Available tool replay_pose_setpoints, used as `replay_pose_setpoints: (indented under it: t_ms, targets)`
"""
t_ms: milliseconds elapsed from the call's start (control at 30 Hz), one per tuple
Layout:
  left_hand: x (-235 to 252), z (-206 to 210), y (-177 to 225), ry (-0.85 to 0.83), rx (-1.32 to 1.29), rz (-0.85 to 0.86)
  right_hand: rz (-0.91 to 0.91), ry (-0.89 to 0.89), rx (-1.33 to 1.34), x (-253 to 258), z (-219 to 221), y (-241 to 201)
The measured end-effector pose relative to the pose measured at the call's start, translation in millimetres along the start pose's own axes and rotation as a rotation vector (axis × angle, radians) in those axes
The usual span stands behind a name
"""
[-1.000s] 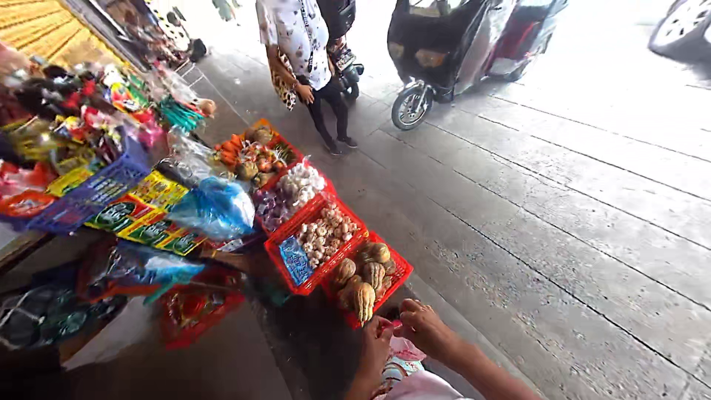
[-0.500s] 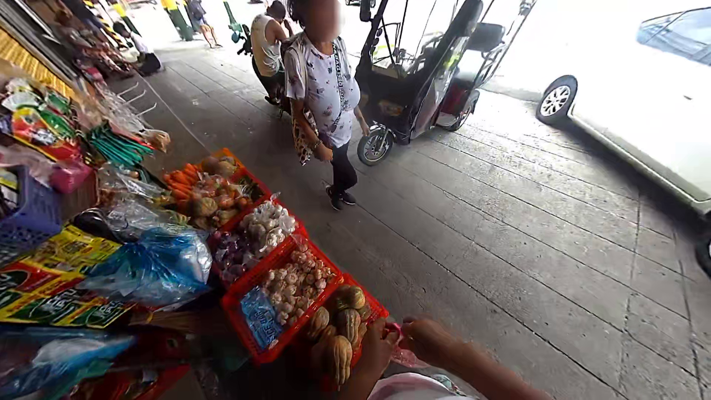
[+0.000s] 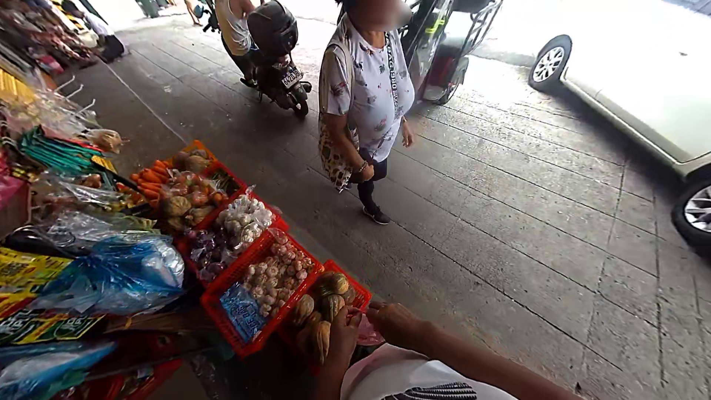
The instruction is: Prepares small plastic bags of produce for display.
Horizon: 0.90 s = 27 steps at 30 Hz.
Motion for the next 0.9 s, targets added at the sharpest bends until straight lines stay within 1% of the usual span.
replay_pose_setpoints:
  t_ms: [167, 300, 400, 467, 567, 633, 733, 800, 900]
  targets:
    - [-8.7, 33.0, 0.6, -0.038, 0.056, -0.016, -0.082, 0.112, 0.068, -24.7, -6.0, 13.2]
    - [-7.6, 62.9, -12.7, -0.080, 0.107, -0.035, -0.067, 0.162, 0.161, -39.6, -3.4, 28.0]
    - [-12.5, 81.5, -20.1, -0.110, 0.082, -0.098, -0.029, 0.157, 0.231, -46.3, 5.1, 43.3]
    - [-15.6, 89.5, -17.8, -0.128, 0.097, -0.089, -0.021, 0.157, 0.281, -48.7, 10.6, 51.9]
    - [-15.9, 93.5, -18.5, -0.139, 0.066, -0.088, 0.005, 0.129, 0.307, -48.5, 18.4, 60.1]
    - [-6.3, 91.7, -18.0, -0.143, 0.043, -0.089, 0.013, 0.119, 0.332, -45.0, 14.6, 63.3]
    - [14.8, 88.9, 2.8, -0.149, 0.051, -0.064, 0.002, 0.147, 0.336, -35.0, -3.8, 69.8]
    - [30.0, 88.2, 23.0, -0.154, 0.044, -0.069, 0.008, 0.202, 0.326, -29.6, -23.9, 75.8]
    - [56.7, 88.7, 49.8, -0.187, 0.009, -0.019, 0.048, 0.265, 0.300, -24.0, -54.6, 89.5]
Point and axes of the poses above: each hand's wrist, its own x-axis towards the middle knuckle, its own z-axis out of the palm, y = z × x, the point moved 10 cm from there along x, towards the middle knuckle, and after that the axes turned 1 degree about y, right-handed, at the moved point
